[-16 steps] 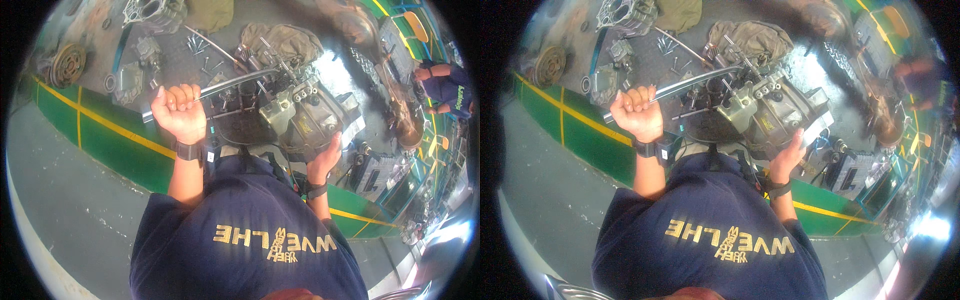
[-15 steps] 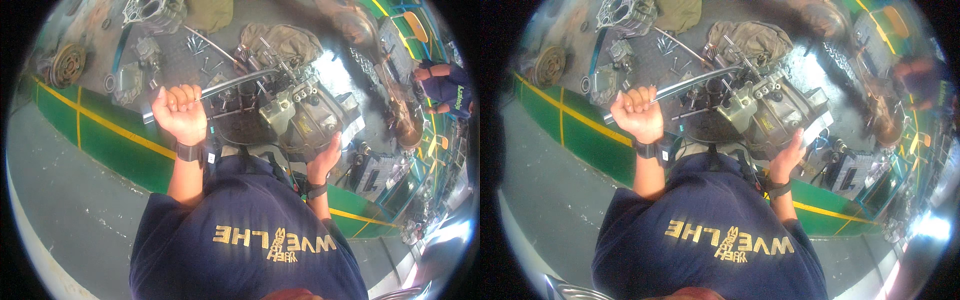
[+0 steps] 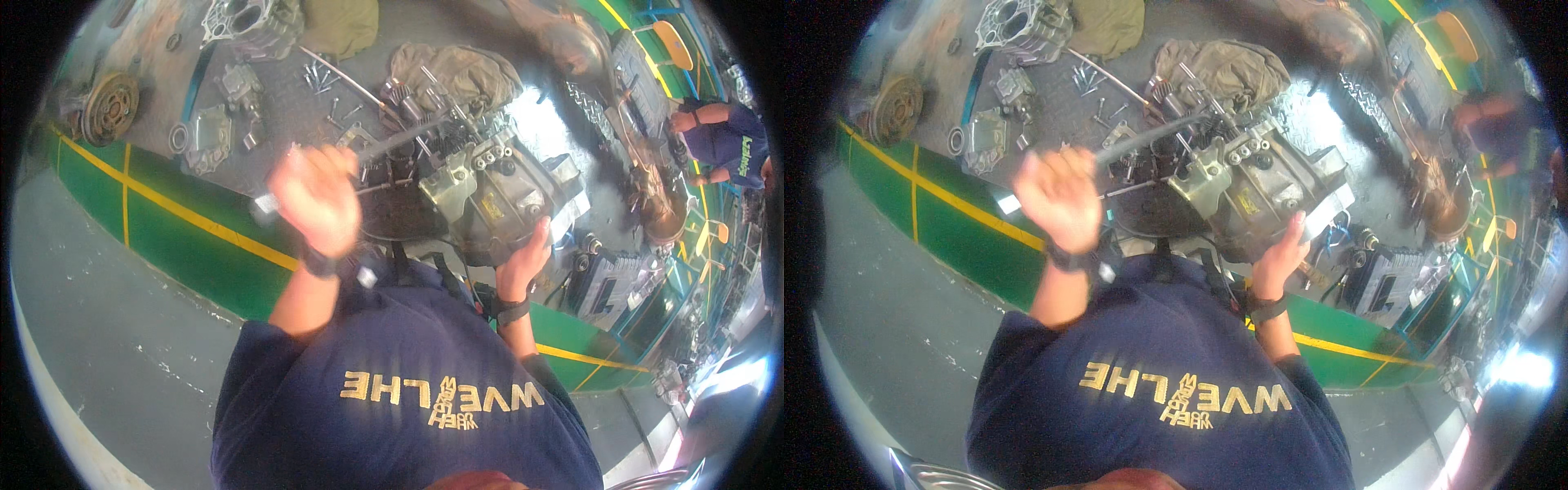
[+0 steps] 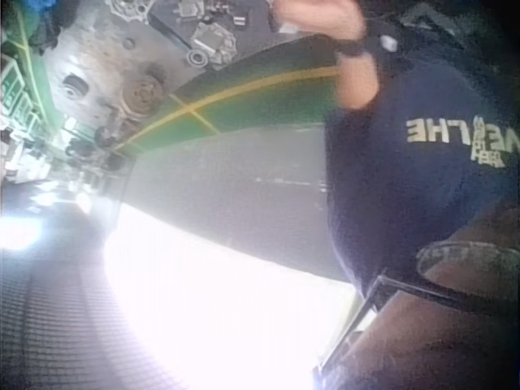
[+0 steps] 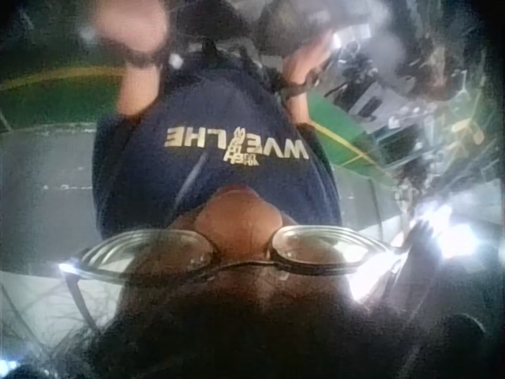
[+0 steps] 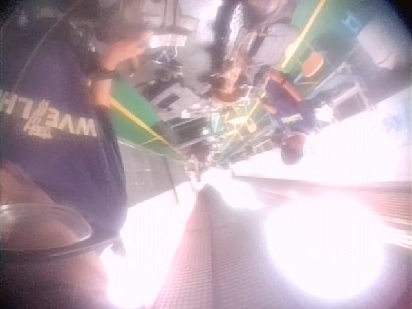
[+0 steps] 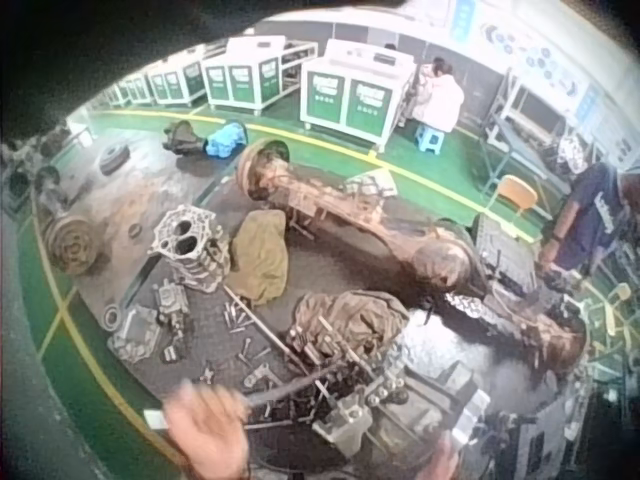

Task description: The person disassembles an automotive transmission on a workbench by using a large breaker bar and a hammer to loosen components, then removing the gear assemblies and bearings by hand.

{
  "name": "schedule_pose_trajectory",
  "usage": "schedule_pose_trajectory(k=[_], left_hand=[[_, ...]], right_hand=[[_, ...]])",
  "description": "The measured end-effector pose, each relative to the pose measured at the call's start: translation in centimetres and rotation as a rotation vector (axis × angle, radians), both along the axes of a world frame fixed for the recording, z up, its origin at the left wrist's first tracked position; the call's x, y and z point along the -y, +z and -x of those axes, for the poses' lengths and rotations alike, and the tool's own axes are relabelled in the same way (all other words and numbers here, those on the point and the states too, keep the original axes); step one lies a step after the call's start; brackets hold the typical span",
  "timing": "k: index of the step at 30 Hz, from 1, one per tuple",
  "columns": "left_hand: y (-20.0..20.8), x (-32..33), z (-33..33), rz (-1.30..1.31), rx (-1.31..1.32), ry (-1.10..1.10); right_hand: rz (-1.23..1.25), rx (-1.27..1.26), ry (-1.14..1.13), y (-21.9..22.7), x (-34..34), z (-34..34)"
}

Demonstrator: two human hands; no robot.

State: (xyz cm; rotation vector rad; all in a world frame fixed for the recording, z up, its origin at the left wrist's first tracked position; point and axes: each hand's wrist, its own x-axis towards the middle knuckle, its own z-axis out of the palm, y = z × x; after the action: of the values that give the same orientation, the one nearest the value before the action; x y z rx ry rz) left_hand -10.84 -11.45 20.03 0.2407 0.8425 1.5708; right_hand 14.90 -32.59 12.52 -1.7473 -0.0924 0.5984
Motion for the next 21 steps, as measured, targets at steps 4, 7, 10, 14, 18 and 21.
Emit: schedule_pose_trajectory(k=[4, 7, 10, 14, 18, 21], left_hand=[[0.9, 7.1, -5.5, -0.509, -0.536, -0.052], [0.6, 6.4, -5.9, -0.424, -0.496, 0.001], [0.6, -1.0, -0.7, 0.023, -0.090, -0.038], [-2.0, -4.8, 2.0, 0.143, -0.036, -0.011], [-4.2, -6.5, 3.2, 0.169, -0.030, 0.010], [-4.4, -4.3, 2.3, 0.059, -0.083, 0.042]], right_hand=[[-0.019, -0.060, 0.021, 1.8, -1.7, 0.7], [-0.003, -0.059, -0.057, 0.9, -0.9, 0.3], [0.007, -0.011, -0.016, 0.9, -0.8, 0.6], [0.001, 0.030, 0.024, 0.6, -0.9, 0.7], [-0.004, -0.002, -0.005, 1.3, -1.5, 0.9], [-0.007, -0.027, -0.016, 1.0, -1.2, 0.7]])
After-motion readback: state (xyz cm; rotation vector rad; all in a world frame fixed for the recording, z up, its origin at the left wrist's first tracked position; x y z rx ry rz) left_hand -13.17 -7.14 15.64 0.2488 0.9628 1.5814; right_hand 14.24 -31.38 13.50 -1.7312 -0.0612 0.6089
